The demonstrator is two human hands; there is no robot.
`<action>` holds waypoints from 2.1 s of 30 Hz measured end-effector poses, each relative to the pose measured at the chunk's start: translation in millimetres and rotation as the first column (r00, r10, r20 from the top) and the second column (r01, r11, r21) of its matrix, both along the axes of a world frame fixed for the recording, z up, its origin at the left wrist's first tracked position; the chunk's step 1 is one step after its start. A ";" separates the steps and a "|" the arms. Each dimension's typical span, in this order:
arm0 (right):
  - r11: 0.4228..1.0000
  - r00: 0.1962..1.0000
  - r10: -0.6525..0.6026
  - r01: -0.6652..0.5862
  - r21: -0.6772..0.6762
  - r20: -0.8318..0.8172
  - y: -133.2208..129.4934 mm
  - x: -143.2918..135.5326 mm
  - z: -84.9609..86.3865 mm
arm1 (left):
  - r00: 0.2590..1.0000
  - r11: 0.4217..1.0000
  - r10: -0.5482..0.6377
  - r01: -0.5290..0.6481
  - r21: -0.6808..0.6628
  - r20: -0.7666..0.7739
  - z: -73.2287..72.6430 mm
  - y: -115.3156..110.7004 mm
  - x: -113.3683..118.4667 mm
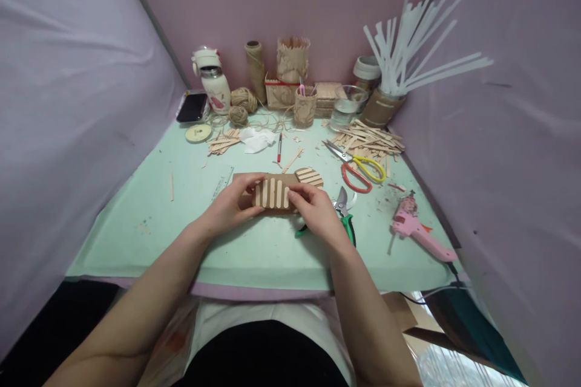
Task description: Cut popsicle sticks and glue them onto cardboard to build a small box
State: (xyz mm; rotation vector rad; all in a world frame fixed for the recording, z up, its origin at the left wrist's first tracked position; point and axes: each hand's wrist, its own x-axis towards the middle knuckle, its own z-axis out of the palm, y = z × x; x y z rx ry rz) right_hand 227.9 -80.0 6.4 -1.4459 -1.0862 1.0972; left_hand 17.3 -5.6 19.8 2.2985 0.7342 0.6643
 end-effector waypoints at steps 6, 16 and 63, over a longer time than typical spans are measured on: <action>1.000 0.999 -0.020 0.020 -0.007 -0.027 -1.4 -2.3 2.2 | 0.999 0.998 -0.036 0.034 0.049 0.028 -3.2 -0.4 0.1; 0.999 0.999 -0.046 0.046 0.025 0.006 -3.3 -2.0 2.3 | 0.990 0.991 -0.035 0.052 -0.121 0.138 -1.0 -3.3 0.3; 0.968 0.973 -0.221 0.228 0.101 -0.071 0.1 -23.6 12.6 | 0.905 0.509 0.349 0.035 -0.860 0.243 3.1 -2.9 8.5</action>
